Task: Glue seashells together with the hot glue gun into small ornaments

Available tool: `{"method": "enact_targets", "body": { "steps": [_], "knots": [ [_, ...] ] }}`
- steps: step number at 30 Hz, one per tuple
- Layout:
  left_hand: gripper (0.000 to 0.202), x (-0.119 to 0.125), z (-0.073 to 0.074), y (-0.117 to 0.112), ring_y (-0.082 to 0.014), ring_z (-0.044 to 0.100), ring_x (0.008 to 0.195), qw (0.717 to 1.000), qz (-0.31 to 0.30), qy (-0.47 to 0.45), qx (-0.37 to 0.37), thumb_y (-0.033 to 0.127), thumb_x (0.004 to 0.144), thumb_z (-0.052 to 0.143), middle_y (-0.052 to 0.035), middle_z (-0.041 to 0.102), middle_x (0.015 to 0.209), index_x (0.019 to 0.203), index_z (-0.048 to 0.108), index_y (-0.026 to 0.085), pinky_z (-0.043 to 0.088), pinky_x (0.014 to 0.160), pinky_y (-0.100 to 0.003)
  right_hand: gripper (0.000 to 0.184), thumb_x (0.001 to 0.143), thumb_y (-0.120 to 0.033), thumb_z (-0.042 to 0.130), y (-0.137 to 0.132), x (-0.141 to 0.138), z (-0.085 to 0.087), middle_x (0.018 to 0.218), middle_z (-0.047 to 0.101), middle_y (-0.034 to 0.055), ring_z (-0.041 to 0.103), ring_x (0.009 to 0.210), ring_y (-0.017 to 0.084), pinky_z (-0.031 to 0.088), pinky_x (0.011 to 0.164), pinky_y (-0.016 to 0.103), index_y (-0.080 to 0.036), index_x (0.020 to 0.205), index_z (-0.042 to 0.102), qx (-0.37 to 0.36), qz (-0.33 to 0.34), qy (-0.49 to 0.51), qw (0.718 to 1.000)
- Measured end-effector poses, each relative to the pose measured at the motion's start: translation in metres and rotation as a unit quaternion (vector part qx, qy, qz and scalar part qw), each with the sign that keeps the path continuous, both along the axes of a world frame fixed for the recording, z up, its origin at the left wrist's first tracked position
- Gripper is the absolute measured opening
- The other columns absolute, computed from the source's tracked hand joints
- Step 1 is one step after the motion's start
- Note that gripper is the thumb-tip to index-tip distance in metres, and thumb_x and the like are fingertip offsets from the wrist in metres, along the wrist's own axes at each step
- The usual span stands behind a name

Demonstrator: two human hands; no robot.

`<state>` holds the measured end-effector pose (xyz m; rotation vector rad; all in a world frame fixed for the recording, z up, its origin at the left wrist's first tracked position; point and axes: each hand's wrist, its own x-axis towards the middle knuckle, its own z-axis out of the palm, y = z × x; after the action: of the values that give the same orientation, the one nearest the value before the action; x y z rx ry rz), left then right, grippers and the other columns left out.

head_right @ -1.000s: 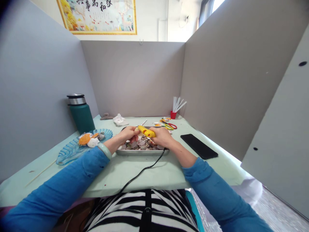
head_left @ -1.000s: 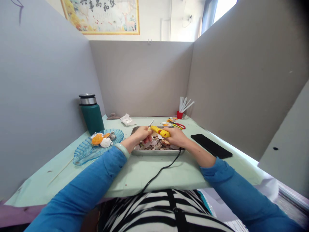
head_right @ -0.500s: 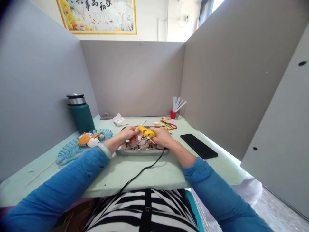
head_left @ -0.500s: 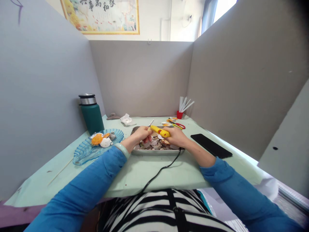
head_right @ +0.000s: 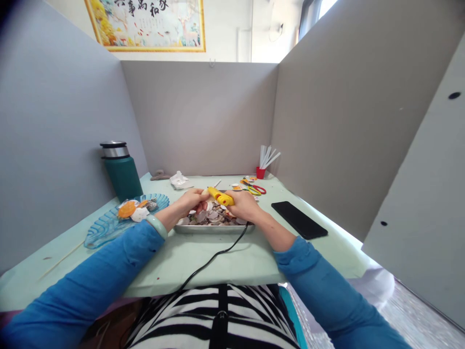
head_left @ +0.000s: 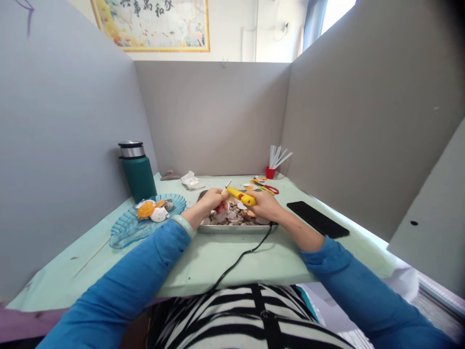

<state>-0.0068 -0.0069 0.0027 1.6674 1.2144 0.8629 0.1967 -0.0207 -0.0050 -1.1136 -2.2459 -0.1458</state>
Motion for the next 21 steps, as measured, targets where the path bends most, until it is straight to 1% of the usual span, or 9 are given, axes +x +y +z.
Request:
{"method": "enact_targets", "body": {
  "steps": [7, 16, 21],
  "knots": [
    [0.018, -0.0002, 0.0001, 0.0003, -0.0048, 0.039, 0.029, 1.0, 0.0, -0.009, -0.003, 0.03, 0.082, 0.046, 0.0018, 0.054, 0.049, 0.071, 0.046, 0.015, 0.026, 0.034, -0.017, 0.016, 0.073, -0.03, 0.051, -0.0007, 0.0001, 0.0001, 0.07, 0.062, 0.0002, 0.052, 0.063, 0.013, 0.027, 0.054, 0.02, -0.022, 0.084, 0.06, 0.001, -0.002, -0.002, 1.0],
    [0.014, -0.0005, -0.0005, 0.0008, -0.0055, 0.04, 0.03, 1.0, 0.003, 0.005, -0.009, 0.027, 0.081, 0.046, 0.0013, 0.054, 0.049, 0.074, 0.047, 0.015, 0.026, 0.034, -0.017, 0.016, 0.073, -0.03, 0.051, -0.0002, 0.0006, 0.0, 0.07, 0.062, 0.0001, 0.052, 0.062, 0.013, 0.027, 0.055, 0.02, -0.022, 0.084, 0.06, 0.0, 0.003, 0.001, 1.0],
    [0.016, 0.0002, 0.0003, -0.0006, -0.005, 0.04, 0.03, 1.0, 0.004, 0.013, -0.009, 0.03, 0.082, 0.047, 0.0019, 0.054, 0.05, 0.075, 0.047, 0.015, 0.026, 0.035, -0.016, 0.015, 0.073, -0.029, 0.052, -0.0005, 0.0001, -0.0001, 0.069, 0.062, -0.0002, 0.052, 0.062, 0.012, 0.027, 0.055, 0.02, -0.022, 0.082, 0.06, -0.001, 0.008, 0.001, 1.0]
  ]
}}
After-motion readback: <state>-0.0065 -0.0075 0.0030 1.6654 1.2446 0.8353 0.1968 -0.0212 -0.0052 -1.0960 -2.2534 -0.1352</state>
